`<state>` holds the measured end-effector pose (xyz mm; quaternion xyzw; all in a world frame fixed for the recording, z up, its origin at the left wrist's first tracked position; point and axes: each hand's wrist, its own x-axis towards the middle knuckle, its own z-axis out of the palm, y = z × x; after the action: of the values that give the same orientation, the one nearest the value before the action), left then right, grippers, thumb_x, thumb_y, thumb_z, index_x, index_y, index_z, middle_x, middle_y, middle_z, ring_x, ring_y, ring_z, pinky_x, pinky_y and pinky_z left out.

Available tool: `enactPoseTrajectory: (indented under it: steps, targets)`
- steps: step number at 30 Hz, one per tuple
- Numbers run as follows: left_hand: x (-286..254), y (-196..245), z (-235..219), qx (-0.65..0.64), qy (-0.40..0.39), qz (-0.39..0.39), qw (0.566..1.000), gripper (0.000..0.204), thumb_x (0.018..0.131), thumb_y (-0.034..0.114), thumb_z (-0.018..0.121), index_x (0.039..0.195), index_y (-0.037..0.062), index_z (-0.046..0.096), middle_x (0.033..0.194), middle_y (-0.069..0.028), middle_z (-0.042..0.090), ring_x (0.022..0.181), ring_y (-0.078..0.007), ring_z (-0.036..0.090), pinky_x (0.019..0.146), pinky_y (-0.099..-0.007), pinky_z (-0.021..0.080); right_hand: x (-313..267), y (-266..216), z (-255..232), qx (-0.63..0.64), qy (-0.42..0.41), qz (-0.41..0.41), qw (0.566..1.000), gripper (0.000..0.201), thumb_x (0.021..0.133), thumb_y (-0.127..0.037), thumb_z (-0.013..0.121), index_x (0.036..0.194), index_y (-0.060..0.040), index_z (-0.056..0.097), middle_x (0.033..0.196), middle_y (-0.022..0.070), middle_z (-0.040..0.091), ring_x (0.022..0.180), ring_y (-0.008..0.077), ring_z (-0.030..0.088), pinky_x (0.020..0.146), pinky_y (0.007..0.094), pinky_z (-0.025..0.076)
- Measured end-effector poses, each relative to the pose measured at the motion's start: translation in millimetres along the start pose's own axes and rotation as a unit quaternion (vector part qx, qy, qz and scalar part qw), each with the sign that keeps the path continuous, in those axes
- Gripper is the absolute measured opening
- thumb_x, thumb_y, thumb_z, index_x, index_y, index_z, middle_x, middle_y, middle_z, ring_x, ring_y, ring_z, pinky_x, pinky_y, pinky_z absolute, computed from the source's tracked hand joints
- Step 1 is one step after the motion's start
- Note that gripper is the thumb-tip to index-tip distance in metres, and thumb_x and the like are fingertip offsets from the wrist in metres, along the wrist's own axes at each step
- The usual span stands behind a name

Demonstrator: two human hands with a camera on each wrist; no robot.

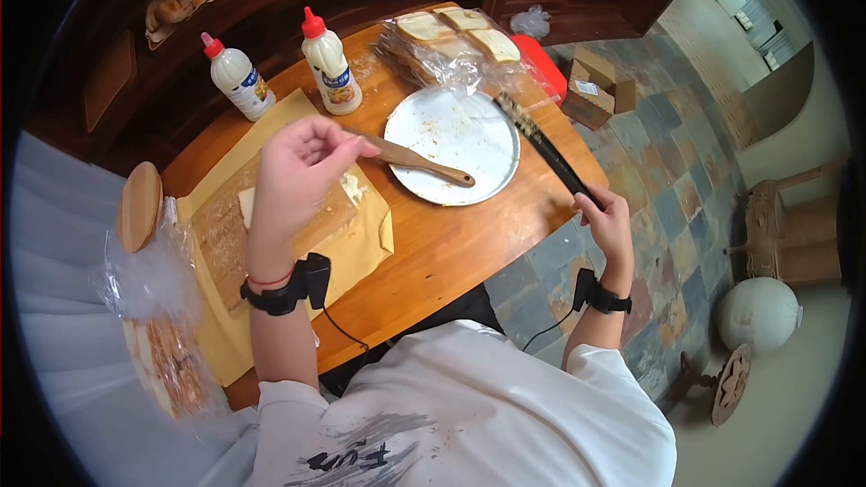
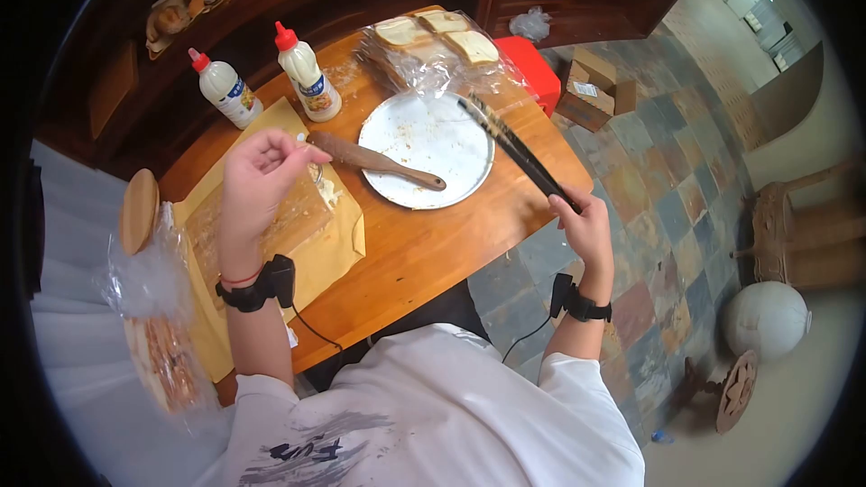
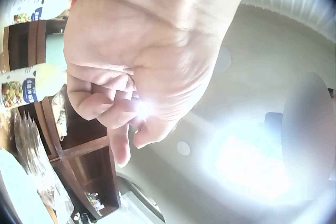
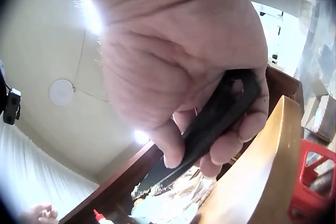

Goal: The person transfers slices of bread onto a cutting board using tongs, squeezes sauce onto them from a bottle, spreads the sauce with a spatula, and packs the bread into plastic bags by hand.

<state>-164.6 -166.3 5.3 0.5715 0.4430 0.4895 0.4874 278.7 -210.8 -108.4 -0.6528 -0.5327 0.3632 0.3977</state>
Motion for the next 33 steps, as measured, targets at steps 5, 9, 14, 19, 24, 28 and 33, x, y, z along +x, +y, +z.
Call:
enactPoseTrajectory:
  steps: [5, 9, 14, 19, 24, 28, 33]
  targets:
    - [33.1, -7.7, 40.8, 0.006, -0.066, -0.017, 0.998, 0.014, 0.101, 0.002, 0.063, 0.088, 0.0029, 0.056, 0.097, -0.0115, 0.075, 0.091, -0.0124, 0.072, 0.082, -0.0234, 0.056, 5.7, 0.8, -3.9, -0.063, 0.035, 0.014, 0.997, 0.031, 0.090, -0.015, 0.078, 0.115, 0.0023, 0.076, 0.080, 0.0048, 0.069, 0.067, 0.0107, 0.062, 0.061, 0.0278, 0.050]
    - [55.8, -6.8, 73.2, 0.053, -0.118, -0.060, 0.990, 0.011, 0.100, 0.004, 0.064, 0.091, 0.0022, 0.057, 0.098, -0.0121, 0.077, 0.094, -0.0132, 0.073, 0.083, -0.0232, 0.055, 15.3, 6.9, 1.1, -0.154, 0.086, -0.064, 0.982, 0.028, 0.091, -0.016, 0.077, 0.113, 0.0024, 0.076, 0.080, 0.0073, 0.072, 0.068, 0.0117, 0.063, 0.064, 0.0295, 0.050]
    - [79.3, -10.9, 102.4, 0.150, -0.130, -0.064, 0.978, 0.011, 0.097, 0.005, 0.069, 0.100, -0.0046, 0.068, 0.098, -0.0133, 0.078, 0.094, -0.0152, 0.075, 0.085, -0.0248, 0.056, 20.7, -6.7, 9.6, -0.239, 0.120, -0.074, 0.961, 0.030, 0.088, -0.016, 0.077, 0.112, 0.0021, 0.074, 0.092, 0.0212, 0.075, 0.082, 0.0320, 0.073, 0.075, 0.0358, 0.054]
    - [95.2, -26.2, 119.5, 0.142, -0.107, -0.030, 0.984, 0.016, 0.097, 0.011, 0.070, 0.100, -0.0039, 0.073, 0.093, -0.0104, 0.079, 0.081, -0.0119, 0.072, 0.074, -0.0235, 0.053, 19.0, -3.2, 8.9, -0.171, 0.056, -0.069, 0.981, 0.028, 0.087, -0.019, 0.076, 0.108, -0.0003, 0.076, 0.100, 0.0215, 0.074, 0.092, 0.0372, 0.072, 0.081, 0.0399, 0.056]
    - [111.8, -9.8, 128.1, 0.270, -0.109, -0.076, 0.954, 0.019, 0.097, 0.019, 0.072, 0.100, -0.0002, 0.074, 0.086, -0.0090, 0.077, 0.074, -0.0130, 0.068, 0.071, -0.0283, 0.053, 19.9, 1.0, 9.9, -0.154, 0.044, -0.064, 0.985, 0.031, 0.088, -0.021, 0.076, 0.111, -0.0004, 0.075, 0.099, 0.0216, 0.074, 0.089, 0.0371, 0.072, 0.079, 0.0395, 0.056]
    - [117.9, -45.0, 134.5, 0.495, -0.014, 0.190, 0.848, 0.022, 0.094, 0.026, 0.075, 0.099, 0.0056, 0.074, 0.095, -0.0098, 0.072, 0.085, -0.0266, 0.072, 0.073, -0.0391, 0.056, 23.6, -2.9, 10.1, -0.155, 0.071, -0.061, 0.983, 0.031, 0.088, -0.022, 0.076, 0.110, -0.0007, 0.076, 0.099, 0.0218, 0.075, 0.089, 0.0372, 0.072, 0.079, 0.0396, 0.056]
    - [134.5, -57.8, 138.9, 0.583, 0.010, 0.162, 0.796, 0.018, 0.092, 0.024, 0.074, 0.100, 0.0088, 0.075, 0.104, -0.0111, 0.071, 0.095, -0.0337, 0.071, 0.077, -0.0435, 0.058, 25.6, -13.8, 10.8, -0.166, 0.079, -0.024, 0.983, 0.028, 0.088, -0.022, 0.075, 0.108, -0.0014, 0.077, 0.098, 0.0211, 0.075, 0.089, 0.0368, 0.073, 0.079, 0.0393, 0.056]
